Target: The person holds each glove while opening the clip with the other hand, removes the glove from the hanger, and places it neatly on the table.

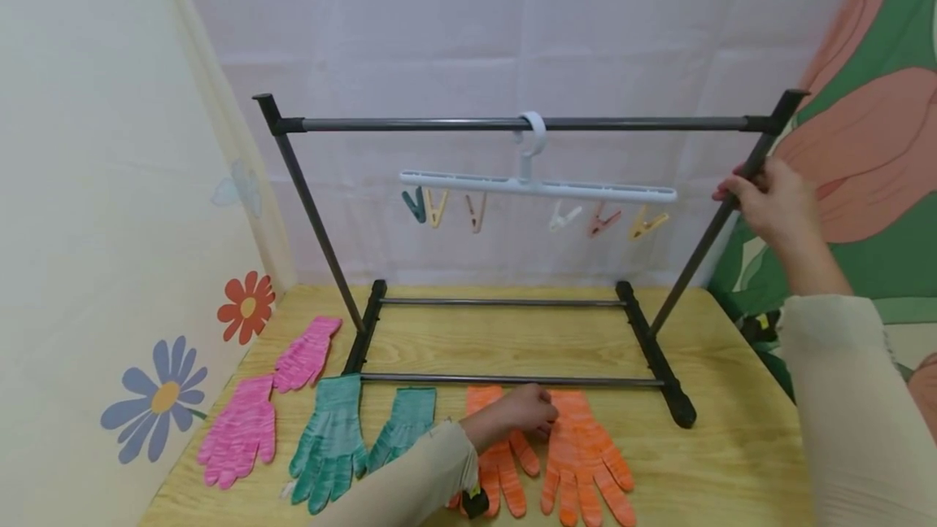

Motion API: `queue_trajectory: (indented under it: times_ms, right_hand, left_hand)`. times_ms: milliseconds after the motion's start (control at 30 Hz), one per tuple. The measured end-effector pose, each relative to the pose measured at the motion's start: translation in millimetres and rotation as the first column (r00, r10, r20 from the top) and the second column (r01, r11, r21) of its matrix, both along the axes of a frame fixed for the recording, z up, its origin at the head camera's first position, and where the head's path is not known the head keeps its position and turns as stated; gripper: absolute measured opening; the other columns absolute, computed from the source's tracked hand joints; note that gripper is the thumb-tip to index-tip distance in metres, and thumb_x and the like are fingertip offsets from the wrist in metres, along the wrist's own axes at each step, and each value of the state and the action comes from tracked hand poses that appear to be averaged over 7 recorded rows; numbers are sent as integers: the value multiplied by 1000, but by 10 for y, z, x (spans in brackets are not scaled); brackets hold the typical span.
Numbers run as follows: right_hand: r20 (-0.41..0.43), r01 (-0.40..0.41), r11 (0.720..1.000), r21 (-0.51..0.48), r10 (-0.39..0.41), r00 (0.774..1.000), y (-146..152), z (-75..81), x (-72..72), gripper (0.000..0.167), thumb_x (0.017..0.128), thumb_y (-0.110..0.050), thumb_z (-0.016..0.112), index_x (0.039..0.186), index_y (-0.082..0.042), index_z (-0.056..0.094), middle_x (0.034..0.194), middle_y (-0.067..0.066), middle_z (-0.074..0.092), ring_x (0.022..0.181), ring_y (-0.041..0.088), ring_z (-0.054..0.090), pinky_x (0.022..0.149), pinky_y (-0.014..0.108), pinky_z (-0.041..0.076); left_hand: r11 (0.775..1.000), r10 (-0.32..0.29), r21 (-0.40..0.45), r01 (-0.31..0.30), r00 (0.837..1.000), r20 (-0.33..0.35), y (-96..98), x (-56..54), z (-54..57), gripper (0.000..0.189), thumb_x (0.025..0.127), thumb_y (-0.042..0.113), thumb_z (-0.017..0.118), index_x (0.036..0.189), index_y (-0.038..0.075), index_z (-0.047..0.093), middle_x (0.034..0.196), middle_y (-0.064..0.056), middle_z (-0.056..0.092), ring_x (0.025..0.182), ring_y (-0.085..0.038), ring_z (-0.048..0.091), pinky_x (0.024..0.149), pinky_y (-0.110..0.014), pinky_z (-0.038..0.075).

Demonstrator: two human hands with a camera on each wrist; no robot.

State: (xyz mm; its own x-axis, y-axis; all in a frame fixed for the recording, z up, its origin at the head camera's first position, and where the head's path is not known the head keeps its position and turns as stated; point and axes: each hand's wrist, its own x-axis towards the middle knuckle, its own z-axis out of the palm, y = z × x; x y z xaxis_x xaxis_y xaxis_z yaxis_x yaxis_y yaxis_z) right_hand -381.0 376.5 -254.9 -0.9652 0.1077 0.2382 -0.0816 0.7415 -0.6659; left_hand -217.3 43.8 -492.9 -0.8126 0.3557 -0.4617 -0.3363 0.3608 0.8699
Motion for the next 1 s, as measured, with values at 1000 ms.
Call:
queue_trajectory:
  times_ms: [1000]
  right_hand:
    - [18, -6, 999, -52, 7, 1000, 12, -41, 28, 49, 100, -58, 48, 128, -19, 53, 86, -34, 59, 74, -15, 52, 85, 35, 46]
  left_hand:
    - [999, -32, 34, 32, 999, -1, -162, 9, 73, 48, 98, 9, 60, 139, -12, 49, 108, -15, 71, 91, -32, 73, 76, -41, 61]
